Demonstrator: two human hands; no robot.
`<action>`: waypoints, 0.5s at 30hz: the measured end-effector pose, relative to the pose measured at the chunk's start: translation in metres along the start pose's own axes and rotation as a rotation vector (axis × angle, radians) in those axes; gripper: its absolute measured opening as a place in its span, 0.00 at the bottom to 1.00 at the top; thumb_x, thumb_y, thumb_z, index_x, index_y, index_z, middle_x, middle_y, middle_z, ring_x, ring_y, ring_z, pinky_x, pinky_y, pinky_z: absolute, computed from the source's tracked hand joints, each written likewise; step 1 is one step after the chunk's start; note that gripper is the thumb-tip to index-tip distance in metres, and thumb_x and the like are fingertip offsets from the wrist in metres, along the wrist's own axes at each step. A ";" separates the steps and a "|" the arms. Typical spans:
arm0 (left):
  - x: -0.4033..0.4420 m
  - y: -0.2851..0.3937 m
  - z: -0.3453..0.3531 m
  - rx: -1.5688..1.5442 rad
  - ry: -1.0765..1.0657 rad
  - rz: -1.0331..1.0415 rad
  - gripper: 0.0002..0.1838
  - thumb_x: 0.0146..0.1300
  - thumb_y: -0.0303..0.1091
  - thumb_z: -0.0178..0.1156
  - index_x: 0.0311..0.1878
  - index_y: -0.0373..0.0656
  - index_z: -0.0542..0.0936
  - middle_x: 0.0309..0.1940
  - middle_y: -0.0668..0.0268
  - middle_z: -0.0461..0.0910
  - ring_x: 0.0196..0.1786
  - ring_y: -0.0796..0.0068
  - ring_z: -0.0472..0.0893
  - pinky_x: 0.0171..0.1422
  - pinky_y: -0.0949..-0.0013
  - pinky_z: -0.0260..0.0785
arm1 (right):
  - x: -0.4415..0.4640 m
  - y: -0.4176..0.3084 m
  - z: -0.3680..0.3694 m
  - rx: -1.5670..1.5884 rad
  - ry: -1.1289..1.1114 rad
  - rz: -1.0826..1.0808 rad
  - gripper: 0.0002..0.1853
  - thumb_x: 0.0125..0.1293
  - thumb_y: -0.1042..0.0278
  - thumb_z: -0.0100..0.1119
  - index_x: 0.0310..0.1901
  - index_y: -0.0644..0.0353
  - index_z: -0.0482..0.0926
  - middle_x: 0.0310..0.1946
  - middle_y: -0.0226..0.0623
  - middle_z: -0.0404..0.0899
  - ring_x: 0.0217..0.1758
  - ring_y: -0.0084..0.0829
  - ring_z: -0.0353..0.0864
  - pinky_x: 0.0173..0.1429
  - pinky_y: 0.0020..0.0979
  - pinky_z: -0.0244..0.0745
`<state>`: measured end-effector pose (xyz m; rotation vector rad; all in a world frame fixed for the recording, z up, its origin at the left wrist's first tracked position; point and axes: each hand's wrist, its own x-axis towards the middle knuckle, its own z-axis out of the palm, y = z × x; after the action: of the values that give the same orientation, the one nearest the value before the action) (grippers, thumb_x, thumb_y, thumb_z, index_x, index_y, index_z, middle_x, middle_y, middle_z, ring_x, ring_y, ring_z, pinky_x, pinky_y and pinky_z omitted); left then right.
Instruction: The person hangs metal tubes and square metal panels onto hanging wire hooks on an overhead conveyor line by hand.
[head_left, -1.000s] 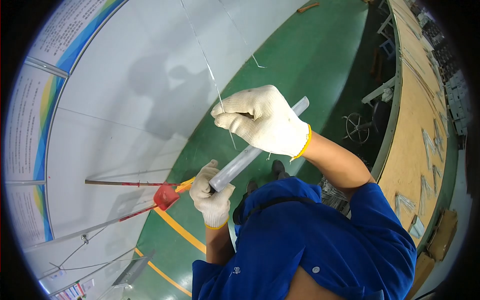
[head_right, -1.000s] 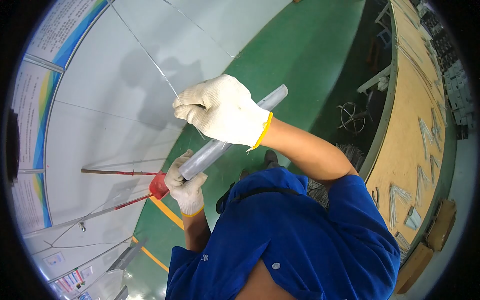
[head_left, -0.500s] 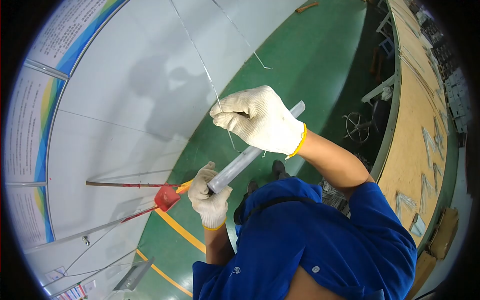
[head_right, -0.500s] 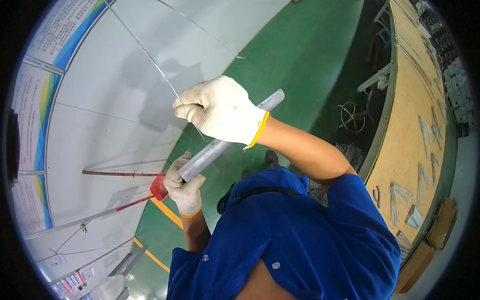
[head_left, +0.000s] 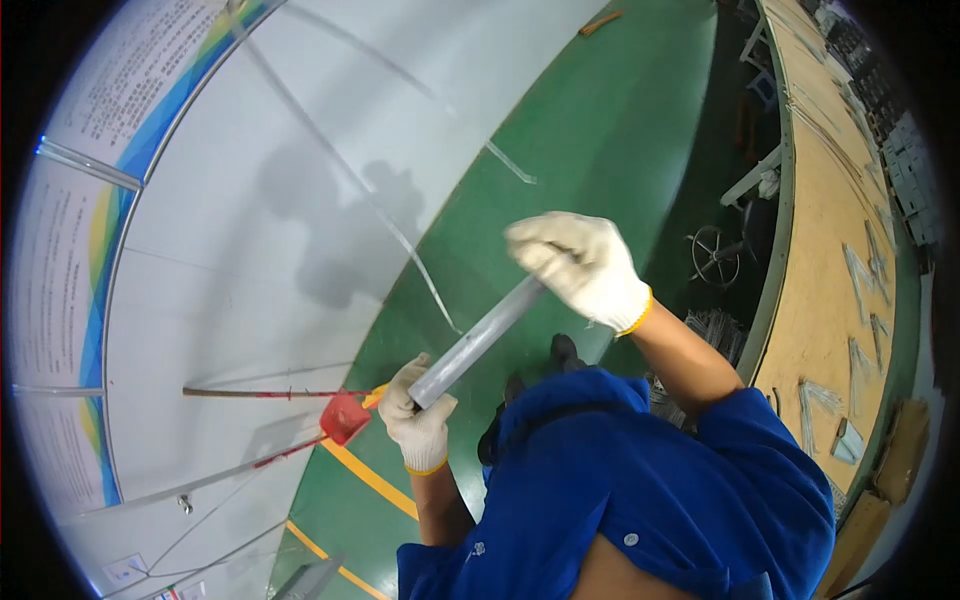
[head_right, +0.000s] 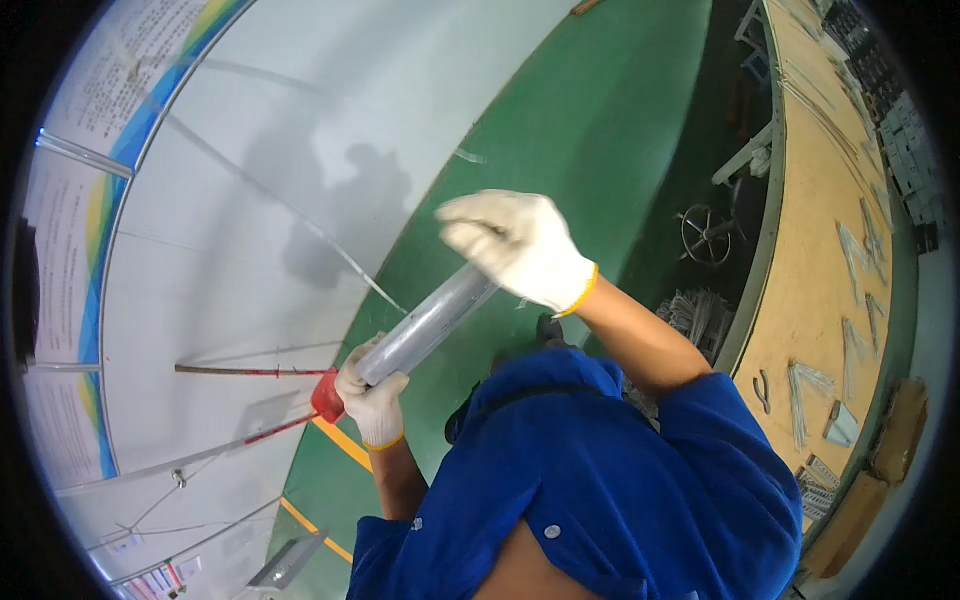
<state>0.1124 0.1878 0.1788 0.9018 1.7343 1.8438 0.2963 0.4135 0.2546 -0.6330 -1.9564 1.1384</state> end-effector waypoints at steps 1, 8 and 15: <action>0.001 -0.003 -0.004 0.020 -0.026 0.013 0.15 0.33 0.18 0.64 0.30 0.37 0.76 0.32 0.62 0.79 0.40 0.65 0.80 0.72 0.42 0.66 | -0.008 0.019 -0.009 0.026 0.121 0.109 0.11 0.67 0.74 0.65 0.50 0.64 0.87 0.42 0.41 0.89 0.43 0.32 0.88 0.52 0.30 0.83; 0.013 -0.027 -0.025 -0.132 -0.131 0.073 0.16 0.32 0.20 0.68 0.30 0.37 0.77 0.32 0.61 0.80 0.40 0.64 0.81 0.72 0.43 0.67 | -0.061 0.172 -0.027 0.159 0.396 0.573 0.41 0.46 0.96 0.49 0.67 0.63 0.76 0.63 0.34 0.78 0.68 0.29 0.76 0.69 0.30 0.73; 0.036 -0.030 -0.032 -0.052 -0.058 -0.147 0.25 0.40 0.23 0.72 0.47 0.33 0.80 0.45 0.55 0.84 0.51 0.56 0.82 0.67 0.52 0.70 | -0.072 0.142 -0.020 0.464 0.025 0.581 0.22 0.37 0.86 0.60 0.40 0.65 0.81 0.34 0.30 0.82 0.39 0.25 0.79 0.44 0.30 0.78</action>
<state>0.0617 0.1946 0.1548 0.7782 1.6640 1.7423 0.3597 0.4390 0.1095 -0.9769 -1.4326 1.8511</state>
